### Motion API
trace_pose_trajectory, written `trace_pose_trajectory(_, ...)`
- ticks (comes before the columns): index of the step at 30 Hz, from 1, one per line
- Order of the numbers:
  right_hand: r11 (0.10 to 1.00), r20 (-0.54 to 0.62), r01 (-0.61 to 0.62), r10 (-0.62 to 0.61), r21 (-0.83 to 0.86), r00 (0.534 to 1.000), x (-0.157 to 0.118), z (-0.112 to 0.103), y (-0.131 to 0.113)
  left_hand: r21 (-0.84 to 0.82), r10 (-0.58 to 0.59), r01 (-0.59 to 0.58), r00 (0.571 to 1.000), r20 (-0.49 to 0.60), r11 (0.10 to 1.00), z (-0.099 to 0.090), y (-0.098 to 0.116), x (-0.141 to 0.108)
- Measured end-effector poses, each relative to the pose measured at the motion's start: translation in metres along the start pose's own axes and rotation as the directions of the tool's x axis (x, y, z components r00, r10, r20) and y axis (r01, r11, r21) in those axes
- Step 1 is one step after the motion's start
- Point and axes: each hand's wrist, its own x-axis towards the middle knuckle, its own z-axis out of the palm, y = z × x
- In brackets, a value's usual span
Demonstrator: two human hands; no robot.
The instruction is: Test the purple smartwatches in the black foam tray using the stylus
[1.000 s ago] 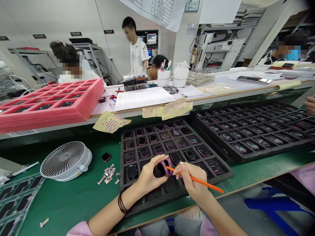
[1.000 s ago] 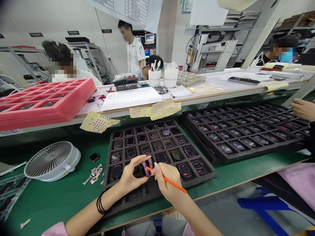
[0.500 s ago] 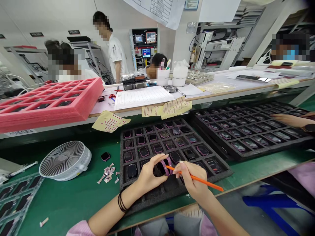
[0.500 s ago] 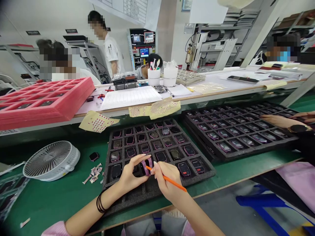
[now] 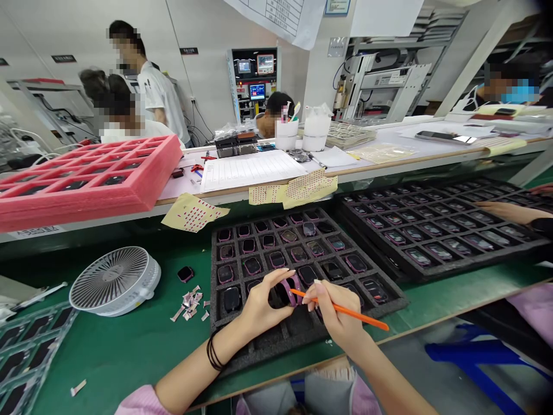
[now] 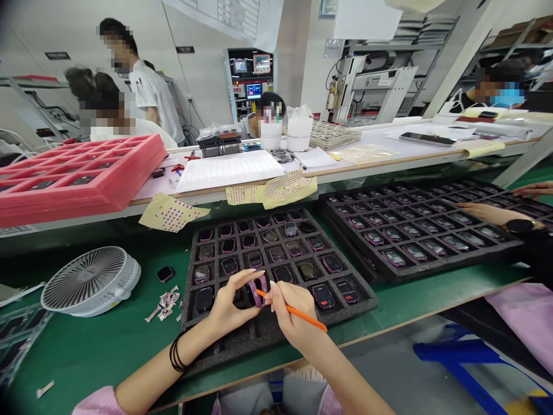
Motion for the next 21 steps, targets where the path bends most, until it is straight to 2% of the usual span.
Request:
trace_pose_trajectory(4, 0.990, -0.020, -0.052, 0.055, 0.131, 0.998, -0.001, -0.006, 0.003, 0.018, -0.009, 0.009, 1.000, 0.012, 1.000, -0.001, 0.002, 0.000)
trace_pose_trajectory(6, 0.980, -0.029, -0.154, 0.159, 0.128, 0.987, 0.000, -0.006, 0.007, 0.063, -0.031, 0.031, 1.000, -0.001, 0.998, -0.001, 0.001, 0.000)
trace_pose_trajectory(8, 0.943, 0.000, -0.306, 0.309, 0.134, 0.951, 0.001, -0.001, 0.011, 0.122, -0.043, 0.046, 0.999, -0.028, 0.991, -0.001, -0.001, 0.001)
trace_pose_trajectory(10, 0.880, 0.085, -0.433, 0.425, 0.196, 0.901, 0.000, 0.008, 0.017, 0.179, -0.037, 0.045, 0.998, -0.048, 0.983, -0.001, -0.003, 0.001)
trace_pose_trajectory(12, 0.825, 0.174, -0.504, 0.474, 0.256, 0.863, -0.002, 0.018, 0.023, 0.214, -0.032, 0.042, 0.998, -0.050, 0.976, -0.001, -0.004, 0.002)
trace_pose_trajectory(15, 0.747, 0.248, -0.575, 0.519, 0.333, 0.818, -0.006, 0.028, 0.030, 0.194, -0.034, 0.040, 0.999, -0.034, 0.980, -0.002, -0.003, 0.004)
trace_pose_trajectory(19, 0.544, 0.344, -0.645, 0.557, 0.536, 0.756, -0.006, 0.026, 0.033, 0.135, -0.015, 0.022, 0.998, -0.053, 0.991, -0.002, 0.000, 0.004)
trace_pose_trajectory(21, 0.477, 0.361, -0.654, 0.569, 0.588, 0.739, -0.005, 0.023, 0.031, 0.104, -0.001, 0.010, 0.996, -0.088, 0.995, -0.001, 0.000, 0.004)
